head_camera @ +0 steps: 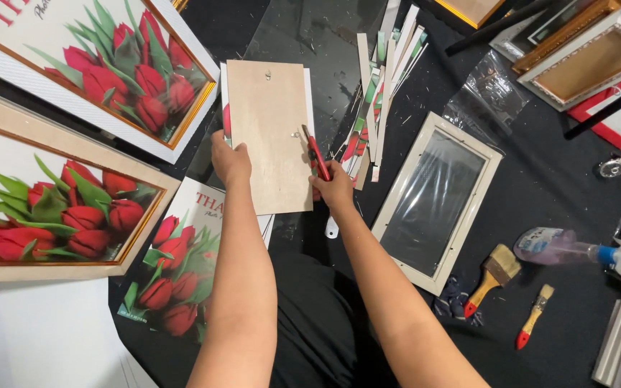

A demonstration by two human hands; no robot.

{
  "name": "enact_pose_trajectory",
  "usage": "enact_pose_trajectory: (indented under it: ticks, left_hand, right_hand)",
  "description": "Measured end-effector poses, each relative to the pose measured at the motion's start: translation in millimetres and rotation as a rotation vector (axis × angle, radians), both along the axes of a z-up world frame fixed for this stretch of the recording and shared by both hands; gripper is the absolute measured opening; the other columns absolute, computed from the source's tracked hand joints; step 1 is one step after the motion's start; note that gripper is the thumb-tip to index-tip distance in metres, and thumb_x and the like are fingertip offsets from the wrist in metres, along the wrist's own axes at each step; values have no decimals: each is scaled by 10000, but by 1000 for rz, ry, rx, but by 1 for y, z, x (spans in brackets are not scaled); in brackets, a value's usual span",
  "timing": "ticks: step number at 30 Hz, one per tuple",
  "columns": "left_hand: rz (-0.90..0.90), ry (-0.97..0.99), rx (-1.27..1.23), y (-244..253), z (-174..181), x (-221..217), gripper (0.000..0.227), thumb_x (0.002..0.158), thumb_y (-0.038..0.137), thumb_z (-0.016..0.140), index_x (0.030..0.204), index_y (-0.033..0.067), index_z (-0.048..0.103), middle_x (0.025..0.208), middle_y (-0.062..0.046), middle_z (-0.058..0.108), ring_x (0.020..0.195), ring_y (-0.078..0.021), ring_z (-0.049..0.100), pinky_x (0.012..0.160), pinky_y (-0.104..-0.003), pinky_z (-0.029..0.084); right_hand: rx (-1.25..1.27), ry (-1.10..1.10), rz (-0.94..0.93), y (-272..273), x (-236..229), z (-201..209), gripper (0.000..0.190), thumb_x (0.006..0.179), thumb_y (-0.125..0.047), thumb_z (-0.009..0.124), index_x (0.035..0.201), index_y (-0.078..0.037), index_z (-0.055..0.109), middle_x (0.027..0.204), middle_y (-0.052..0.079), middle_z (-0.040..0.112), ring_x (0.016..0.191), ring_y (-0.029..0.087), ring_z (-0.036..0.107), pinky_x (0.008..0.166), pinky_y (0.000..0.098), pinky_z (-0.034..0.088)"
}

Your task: Cutting thin strips of paper using a utility knife and a wooden board as a straight-edge guide.

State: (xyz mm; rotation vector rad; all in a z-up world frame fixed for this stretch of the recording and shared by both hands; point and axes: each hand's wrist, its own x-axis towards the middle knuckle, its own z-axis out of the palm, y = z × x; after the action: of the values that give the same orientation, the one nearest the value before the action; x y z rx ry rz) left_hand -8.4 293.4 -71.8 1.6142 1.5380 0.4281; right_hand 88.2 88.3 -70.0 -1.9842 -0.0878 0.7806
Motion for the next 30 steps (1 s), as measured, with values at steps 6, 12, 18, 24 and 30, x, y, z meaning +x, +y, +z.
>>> enact_pose_trajectory:
  ticks: [6, 12, 18, 24, 30]
  left_hand:
    - [12, 11, 44, -1, -13, 7, 454, 948, 60, 687, 1373, 103, 533, 1281, -168, 597, 1248, -389, 604, 1005, -507, 557]
    - [-23, 287, 149, -7, -12, 18, 587, 973, 153, 727, 1482, 122, 436, 1324, -133, 464, 1215, -323, 479, 1089, -453, 402]
    - [-105, 304, 192, -26, 33, 19, 661, 978, 214, 743, 1531, 132, 390, 1534, -156, 297, 1374, -392, 334, 1166, -528, 284]
    - [-464, 394, 67, -33, 46, 5, 809, 912, 267, 792, 1588, 208, 351, 1653, -214, 102, 1515, -485, 149, 1184, -614, 318]
    - [-597, 514, 57, -31, 38, -10, 922, 854, 220, 833, 1613, 199, 309, 1655, -287, 123, 1532, -480, 196, 1149, -630, 388]
  right_hand:
    - [-58, -25, 44, -4, 0, 11, 392, 800, -179, 849, 1145, -110, 674, 1079, 139, 699, 906, 282, 710, 707, 356, 648]
    - [-24, -24, 42, -4, 4, -4, 378, 843, -147, 800, 1176, -71, 638, 1043, 169, 695, 764, 267, 723, 622, 357, 659]
    - [-55, -11, 27, -1, 0, 1, 361, 850, -153, 788, 1175, -84, 648, 1015, 148, 708, 687, 251, 731, 552, 327, 661]
    - [-199, -78, 106, 3, -11, 30, 397, 877, -170, 767, 1251, -107, 648, 1193, 170, 701, 1033, 339, 720, 843, 430, 625]
    - [-213, -71, 126, 0, -31, 34, 403, 896, -181, 751, 1277, -115, 638, 1297, 171, 672, 1198, 355, 652, 996, 462, 550]
